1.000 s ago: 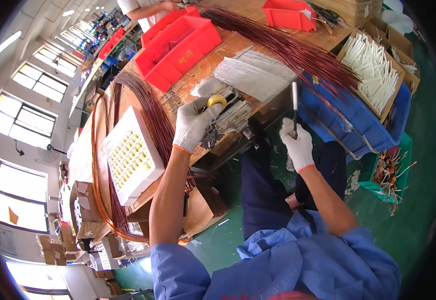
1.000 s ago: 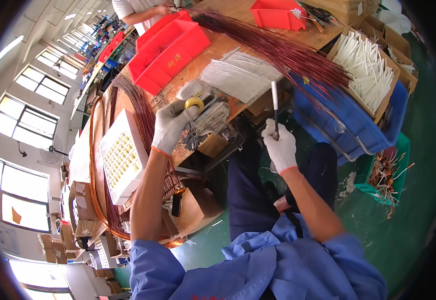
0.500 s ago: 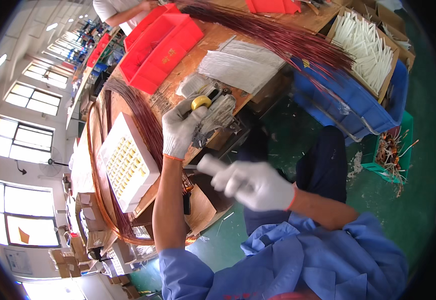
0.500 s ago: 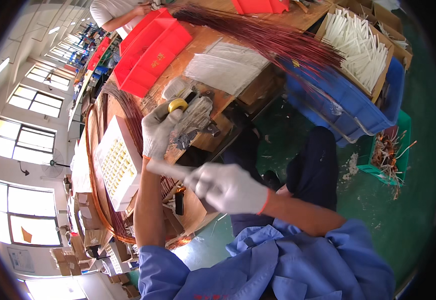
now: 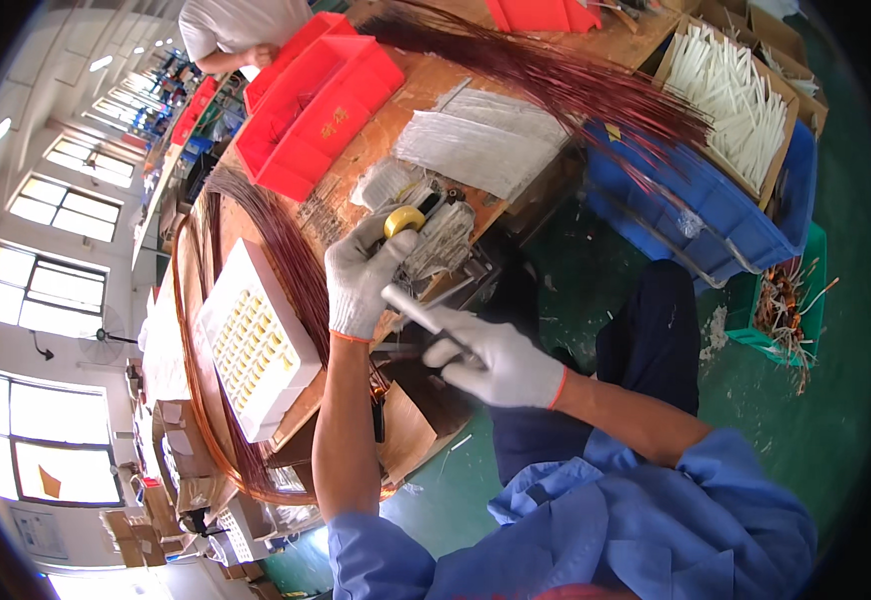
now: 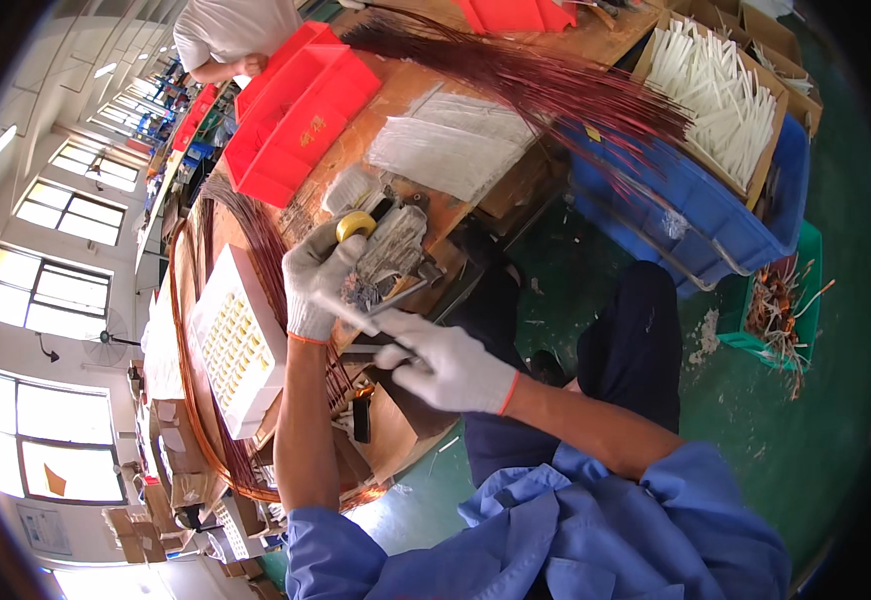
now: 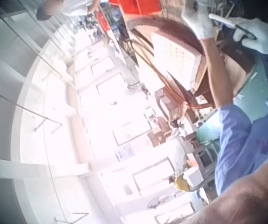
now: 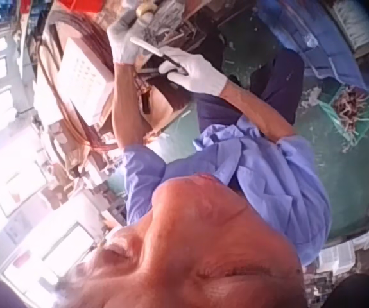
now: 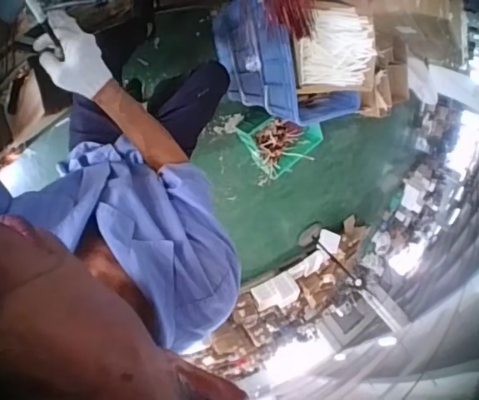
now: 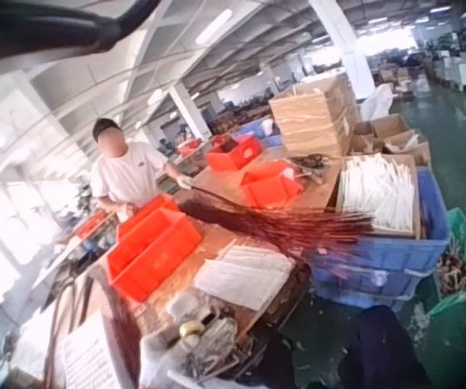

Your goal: Winding copper wire around a metal core component held in a bench vise.

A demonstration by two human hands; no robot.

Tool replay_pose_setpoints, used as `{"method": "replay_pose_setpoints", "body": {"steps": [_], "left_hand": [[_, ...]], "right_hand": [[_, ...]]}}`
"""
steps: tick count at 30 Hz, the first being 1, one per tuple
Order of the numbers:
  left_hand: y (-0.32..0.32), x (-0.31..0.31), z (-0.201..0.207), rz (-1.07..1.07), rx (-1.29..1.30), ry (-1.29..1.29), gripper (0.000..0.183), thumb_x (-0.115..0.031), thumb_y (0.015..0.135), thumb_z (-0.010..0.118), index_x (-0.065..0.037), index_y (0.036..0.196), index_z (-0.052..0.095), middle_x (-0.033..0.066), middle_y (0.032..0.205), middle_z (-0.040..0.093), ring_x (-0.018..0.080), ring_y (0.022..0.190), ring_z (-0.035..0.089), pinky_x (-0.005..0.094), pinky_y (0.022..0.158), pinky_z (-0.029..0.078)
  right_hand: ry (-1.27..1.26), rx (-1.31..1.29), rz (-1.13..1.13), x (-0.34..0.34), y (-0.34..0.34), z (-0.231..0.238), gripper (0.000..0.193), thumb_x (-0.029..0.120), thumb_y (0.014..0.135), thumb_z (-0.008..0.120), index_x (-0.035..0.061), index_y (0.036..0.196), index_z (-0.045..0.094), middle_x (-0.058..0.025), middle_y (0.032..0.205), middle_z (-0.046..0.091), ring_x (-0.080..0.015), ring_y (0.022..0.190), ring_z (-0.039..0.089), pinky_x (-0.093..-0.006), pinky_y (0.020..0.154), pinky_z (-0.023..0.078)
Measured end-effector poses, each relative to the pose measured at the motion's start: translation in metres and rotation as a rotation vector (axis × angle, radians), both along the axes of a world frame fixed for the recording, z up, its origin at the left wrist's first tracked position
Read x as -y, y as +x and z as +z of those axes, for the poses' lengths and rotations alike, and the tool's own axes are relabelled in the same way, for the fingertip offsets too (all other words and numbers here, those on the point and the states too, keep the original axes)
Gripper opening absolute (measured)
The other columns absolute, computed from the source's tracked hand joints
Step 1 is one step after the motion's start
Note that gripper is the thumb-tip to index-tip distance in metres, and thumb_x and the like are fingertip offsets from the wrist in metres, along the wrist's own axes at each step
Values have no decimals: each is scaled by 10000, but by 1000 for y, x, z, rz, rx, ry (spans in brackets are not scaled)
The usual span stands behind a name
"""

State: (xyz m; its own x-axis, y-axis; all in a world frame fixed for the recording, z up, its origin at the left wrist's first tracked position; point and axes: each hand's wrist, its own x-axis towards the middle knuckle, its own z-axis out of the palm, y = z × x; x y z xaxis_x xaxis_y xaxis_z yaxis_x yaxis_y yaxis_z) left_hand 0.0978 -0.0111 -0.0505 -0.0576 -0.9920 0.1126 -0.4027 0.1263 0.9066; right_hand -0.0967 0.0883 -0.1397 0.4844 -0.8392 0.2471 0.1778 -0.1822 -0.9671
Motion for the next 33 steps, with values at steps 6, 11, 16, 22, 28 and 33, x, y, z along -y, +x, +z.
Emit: {"method": "replay_pose_setpoints", "body": {"steps": [6,11,16,22,28,33], "left_hand": [[-16,-1,-6,42,-141,46,328,-130,970,798,27,1255,764,77,1050,810,85,899,696,261,804,583],[-24,-10,-12,119,-56,-51,288,-156,1004,752,14,1238,752,74,982,764,94,853,677,264,776,557],[-17,-8,-31,100,101,-287,259,-133,1042,674,32,1238,710,107,1112,755,133,1025,660,307,940,534],[-35,-4,-53,215,197,-578,232,-53,1043,558,10,1260,609,193,1237,680,278,1100,685,382,1015,526],[-41,8,-64,197,193,-735,219,59,933,566,18,1147,590,239,1189,657,403,1046,644,481,967,521],[-32,4,-62,226,290,-658,242,-67,949,623,-15,1184,595,221,1155,638,452,1052,605,524,950,477]], "right_hand": [[-660,-231,-562,52,-27,45,418,71,891,802,87,1300,715,-147,1300,738,-334,1084,750,-412,918,626],[-723,-483,-756,93,-58,-12,159,115,889,789,111,1020,699,-62,970,705,-338,784,732,-430,661,591],[-693,-543,-749,111,-67,-9,133,181,940,774,93,889,688,-88,886,666,-360,684,698,-435,583,546],[-707,-596,-681,118,-63,-10,235,166,945,766,65,786,626,-110,774,583,-375,613,639,-448,534,489],[856,612,-669,65,49,-108,328,263,1060,609,119,777,529,29,565,431,-164,367,414,-348,356,342],[876,400,-371,70,24,-103,342,309,1074,553,128,785,530,-9,585,496,-153,389,493,-341,346,400]]}}
